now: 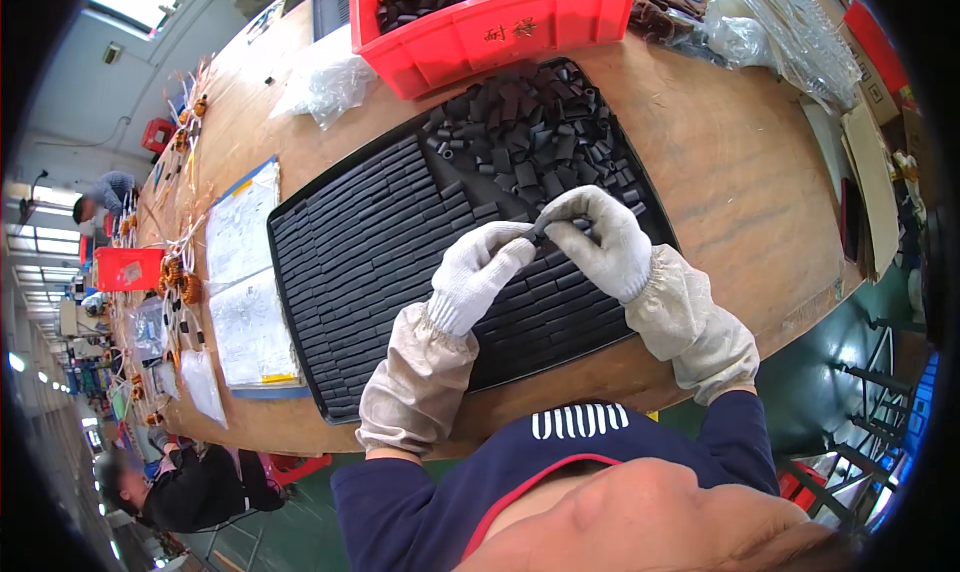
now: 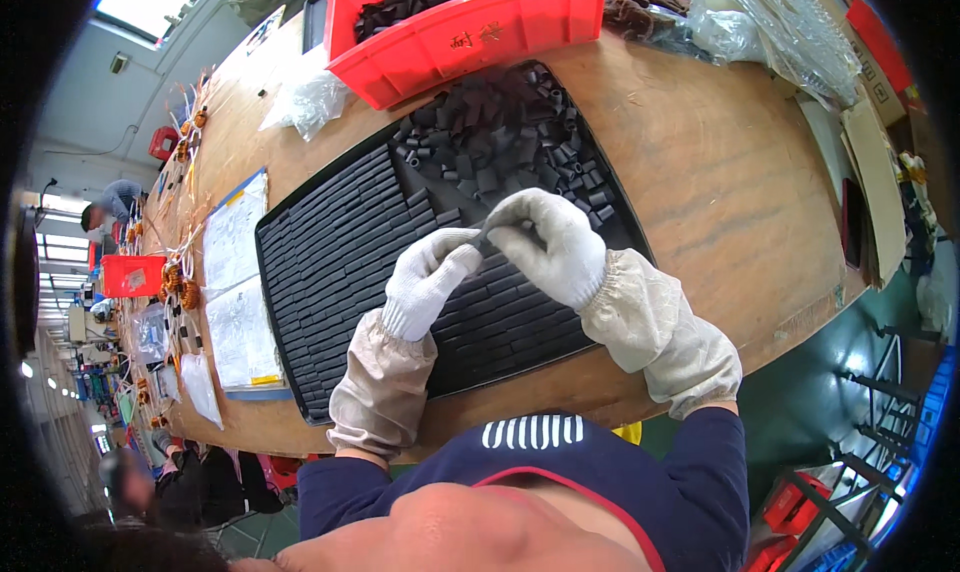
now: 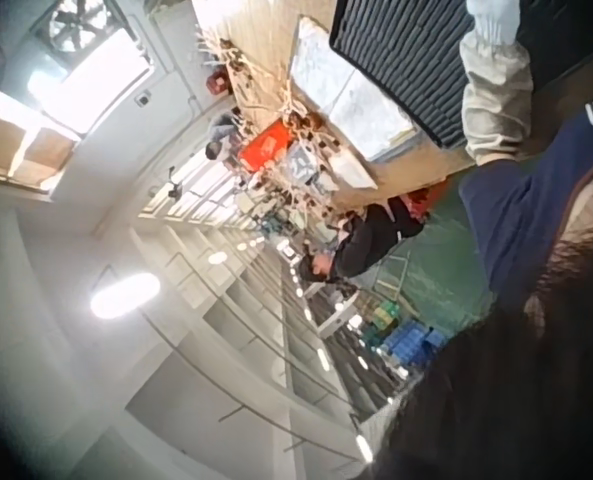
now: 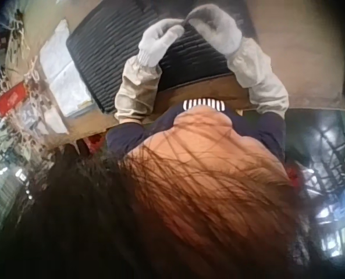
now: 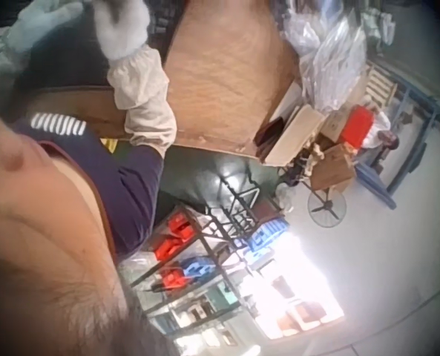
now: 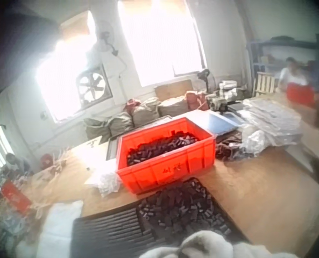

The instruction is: The person picks small black plastic components from a red bin and inserts them into a black tray with a grid of slots. They handle the parts one at a time, ensuring each piece is placed correctly into the tray. The task involves repetitive picking and placing of identical components.

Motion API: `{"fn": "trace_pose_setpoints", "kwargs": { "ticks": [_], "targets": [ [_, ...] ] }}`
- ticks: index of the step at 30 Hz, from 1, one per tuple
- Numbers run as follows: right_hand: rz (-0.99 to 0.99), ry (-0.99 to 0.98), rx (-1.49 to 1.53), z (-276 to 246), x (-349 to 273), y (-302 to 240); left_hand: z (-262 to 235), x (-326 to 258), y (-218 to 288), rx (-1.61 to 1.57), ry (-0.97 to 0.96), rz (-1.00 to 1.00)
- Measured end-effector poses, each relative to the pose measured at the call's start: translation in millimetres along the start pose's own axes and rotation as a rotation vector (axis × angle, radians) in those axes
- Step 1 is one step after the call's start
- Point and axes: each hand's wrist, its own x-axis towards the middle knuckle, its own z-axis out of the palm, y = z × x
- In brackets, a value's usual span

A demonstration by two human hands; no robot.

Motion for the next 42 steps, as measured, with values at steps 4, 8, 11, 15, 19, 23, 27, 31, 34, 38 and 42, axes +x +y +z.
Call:
{"fn": "trace_pose_setpoints", "kwargs": {
  "ticks": [4, 8, 11, 15, 19, 23, 27, 31, 34, 38, 42],
  "targets": [
    [0.064, 0.009, 0.071, 2, -1, 2, 4, 1, 1, 0.14, 0.042, 0.086],
    [0.038, 0.002, -0.011, 3, 0, -1, 2, 1, 0, 0.173, 0.054, 0.065],
    [-0.36, -0.022, -0.32, -2, 8, 11, 2, 2, -2, 0.107, 0.04, 0.02],
    [-0.456, -0.102, -0.426, -13, 13, 2, 1, 4, -6, 0.084, 0.036, 0.015],
    [-0.378, 0.041, -0.404, -40, 16, -14, 14, 8, 3, 0.368, 0.153, 0.247],
    [-0.225, 0.289, -0.328, -60, 9, -13, 18, 25, -14, 1.019, 0.232, 0.683],
    [-0.232, 0.33, -0.482, -76, -1, 2, 28, 33, -14, 1.219, 0.177, 0.685],
    [-0.28, 0.349, -0.846, -87, -8, 11, 29, 31, -12, 1.275, 0.143, 0.742],
    [-0.289, 0.34, -1.002, -94, -8, 22, 27, 30, -9, 1.289, 0.119, 0.74],
    [-0.267, 0.206, -1.043, -94, -10, 18, 22, 40, -6, 1.189, 0.178, 0.747],
    [-0.245, 0.21, -1.053, -95, -12, 22, 21, 68, -5, 1.16, 0.337, 0.776]
  ]
}}
